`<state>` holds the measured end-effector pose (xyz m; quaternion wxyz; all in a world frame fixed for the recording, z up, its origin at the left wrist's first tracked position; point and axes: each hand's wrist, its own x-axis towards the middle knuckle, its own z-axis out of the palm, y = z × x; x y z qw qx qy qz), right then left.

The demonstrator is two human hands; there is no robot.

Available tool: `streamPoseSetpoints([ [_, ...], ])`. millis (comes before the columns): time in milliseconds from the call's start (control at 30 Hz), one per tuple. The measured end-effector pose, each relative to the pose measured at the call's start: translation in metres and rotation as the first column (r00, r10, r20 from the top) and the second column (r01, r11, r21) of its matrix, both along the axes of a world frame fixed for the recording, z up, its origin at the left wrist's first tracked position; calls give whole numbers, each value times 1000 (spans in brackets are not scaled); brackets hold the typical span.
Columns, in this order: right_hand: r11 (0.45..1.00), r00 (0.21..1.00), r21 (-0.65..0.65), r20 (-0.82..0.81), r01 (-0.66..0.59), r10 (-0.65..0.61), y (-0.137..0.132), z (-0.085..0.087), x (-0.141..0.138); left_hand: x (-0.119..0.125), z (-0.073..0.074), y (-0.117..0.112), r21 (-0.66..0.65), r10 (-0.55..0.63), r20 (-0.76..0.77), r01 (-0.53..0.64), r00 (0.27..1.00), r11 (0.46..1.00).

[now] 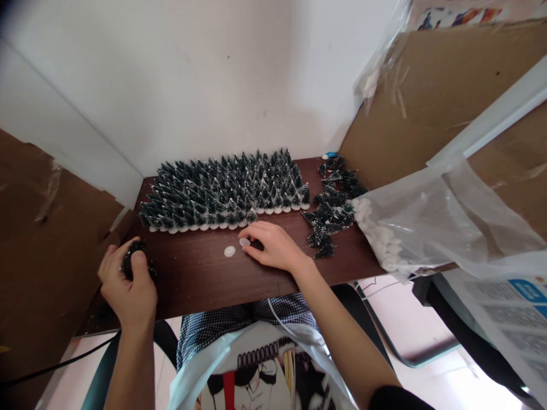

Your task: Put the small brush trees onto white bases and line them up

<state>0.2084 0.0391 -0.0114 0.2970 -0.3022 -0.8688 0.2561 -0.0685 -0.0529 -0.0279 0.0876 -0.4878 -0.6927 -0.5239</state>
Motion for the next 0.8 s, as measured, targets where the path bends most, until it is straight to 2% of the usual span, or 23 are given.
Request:
streamPoseSetpoints([
  [133, 1000, 1000, 0, -1, 1, -1, 0, -1, 0, 2, 3, 0, 47, -4, -31, 6, 1000, 999],
  [300, 1000, 1000, -14, -31, 0, 0, 0, -1, 1, 7, 6, -2, 77, 89, -12, -88, 996, 993],
  [500, 998, 994, -59, -107, 4, -10, -1, 1, 0, 21, 18, -6, 125, 44, -61, -36, 997, 992],
  [567, 996, 991, -84, -136, 7, -18, -1, 2, 0, 28, 24, -7, 117, -5, -114, 19, 993, 993],
  [667, 993, 984, -117, -174, 8, -29, -2, 3, 0, 41, 31, -8, 79, -138, -128, 149, 982, 986],
  [800, 988, 967, -157, -250, 7, -47, -3, 4, -1, 57, 30, -6, 23, -356, -79, 359, 931, 933],
])
